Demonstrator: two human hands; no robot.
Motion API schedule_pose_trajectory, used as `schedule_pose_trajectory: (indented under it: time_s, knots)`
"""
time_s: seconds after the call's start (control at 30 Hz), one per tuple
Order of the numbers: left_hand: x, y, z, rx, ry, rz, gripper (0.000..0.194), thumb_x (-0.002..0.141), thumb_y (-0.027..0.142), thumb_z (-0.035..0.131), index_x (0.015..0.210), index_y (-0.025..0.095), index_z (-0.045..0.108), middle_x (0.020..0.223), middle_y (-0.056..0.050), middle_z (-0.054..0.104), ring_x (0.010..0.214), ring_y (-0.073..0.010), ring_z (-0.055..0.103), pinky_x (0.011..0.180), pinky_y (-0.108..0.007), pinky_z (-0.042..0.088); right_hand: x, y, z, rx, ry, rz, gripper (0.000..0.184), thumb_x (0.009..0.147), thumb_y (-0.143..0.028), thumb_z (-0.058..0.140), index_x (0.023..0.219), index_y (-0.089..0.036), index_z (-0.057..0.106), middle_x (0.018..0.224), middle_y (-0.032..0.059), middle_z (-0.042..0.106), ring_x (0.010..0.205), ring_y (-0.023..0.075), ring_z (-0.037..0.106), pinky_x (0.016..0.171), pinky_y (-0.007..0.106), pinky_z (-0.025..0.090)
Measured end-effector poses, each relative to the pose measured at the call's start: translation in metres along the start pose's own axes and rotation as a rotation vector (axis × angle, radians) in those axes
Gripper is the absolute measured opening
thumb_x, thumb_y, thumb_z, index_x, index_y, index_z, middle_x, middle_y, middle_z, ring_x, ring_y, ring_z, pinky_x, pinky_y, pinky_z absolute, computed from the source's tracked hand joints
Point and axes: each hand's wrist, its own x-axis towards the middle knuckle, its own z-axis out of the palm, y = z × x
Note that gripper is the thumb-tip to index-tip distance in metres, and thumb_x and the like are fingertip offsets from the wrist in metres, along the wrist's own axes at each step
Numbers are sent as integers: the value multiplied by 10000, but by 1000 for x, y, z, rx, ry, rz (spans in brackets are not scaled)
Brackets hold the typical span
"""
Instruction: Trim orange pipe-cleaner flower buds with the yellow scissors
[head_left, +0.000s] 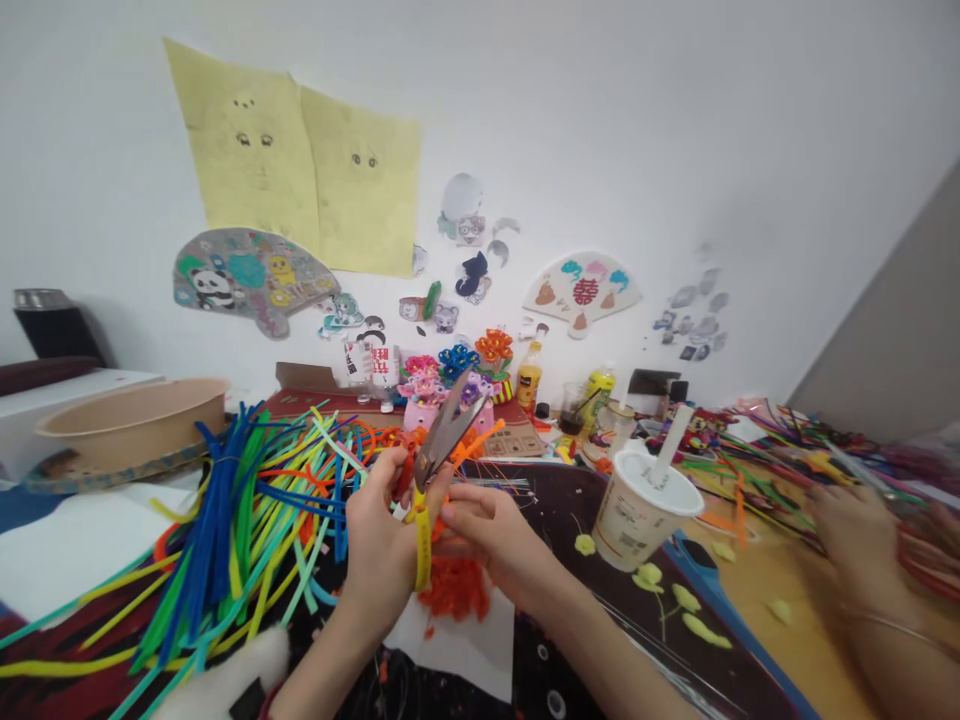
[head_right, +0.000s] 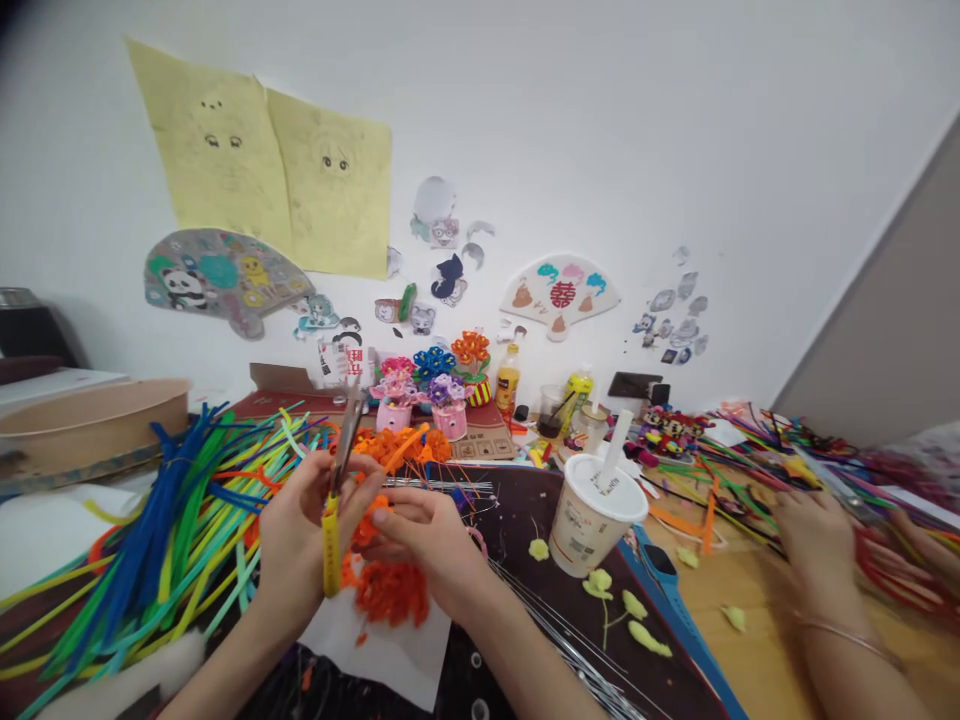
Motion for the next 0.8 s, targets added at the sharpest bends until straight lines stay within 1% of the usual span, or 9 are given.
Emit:
schedule_pose_trajectory:
  time_s: [0.1,0.17,0.23,0.3,0.4,0.5,0.57,0.7,0.8]
  knots:
    - [1,6,0,-23,64,0,251,670,347,747,811,245,565,778,41,597,686,-131,533,639,-244,447,-1,-3,2,-48,73,-110,385,613,-361,845,917,-168,709,856,59,739,746,181,698,713,314,564]
    - [1,10,-1,-30,114,-6,222,696,347,730,803,250,562,776,46,609,695,-130,555,656,-242,467,-2,-4,3,-105,134,-184,356,624,-339,842,916,-186,708,888,46,736,755,164,692,703,277,551]
    - [2,12,-3,-32,145,-20,199,705,338,723,788,254,563,739,60,606,656,-120,562,632,-234,477,-3,-5,2,-175,174,-247,325,646,-325,831,917,-199,703,875,28,731,738,149,685,680,250,536]
    - [4,13,-5,-39,159,-32,190,697,324,727,785,258,573,735,66,617,647,-118,578,627,-230,489,-4,-6,1,-250,201,-294,314,668,-326,818,931,-206,694,814,14,726,706,149,679,664,250,530]
    - [4,16,-6,-46,183,-23,170,691,300,723,764,263,574,760,66,635,722,-133,617,696,-235,510,-6,-7,0,-321,233,-320,319,673,-334,813,937,-207,688,742,11,725,677,164,677,669,272,534]
    - [2,15,-5,-28,214,32,152,692,269,715,735,270,569,741,68,641,705,-135,617,677,-239,518,-8,-7,3,-313,238,-293,301,683,-361,800,918,-206,694,712,24,724,686,188,683,666,292,539]
    - [-2,10,-5,-15,191,59,154,687,250,719,752,275,582,735,65,647,697,-145,616,645,-247,517,-9,-7,5,-300,249,-286,279,691,-381,786,888,-202,704,687,31,715,668,198,677,644,304,541]
    - [-9,-2,-6,33,88,25,219,654,211,733,796,277,580,743,58,626,749,-174,618,593,-245,480,-10,-6,6,-331,278,-309,192,714,-373,752,790,-197,735,700,50,718,630,197,649,585,301,524]
    - [-10,-4,-7,70,89,38,209,658,210,723,777,279,566,712,66,589,734,-162,592,539,-225,431,-10,-9,5,-350,289,-308,160,718,-356,742,732,-197,748,670,42,705,618,183,618,562,280,496]
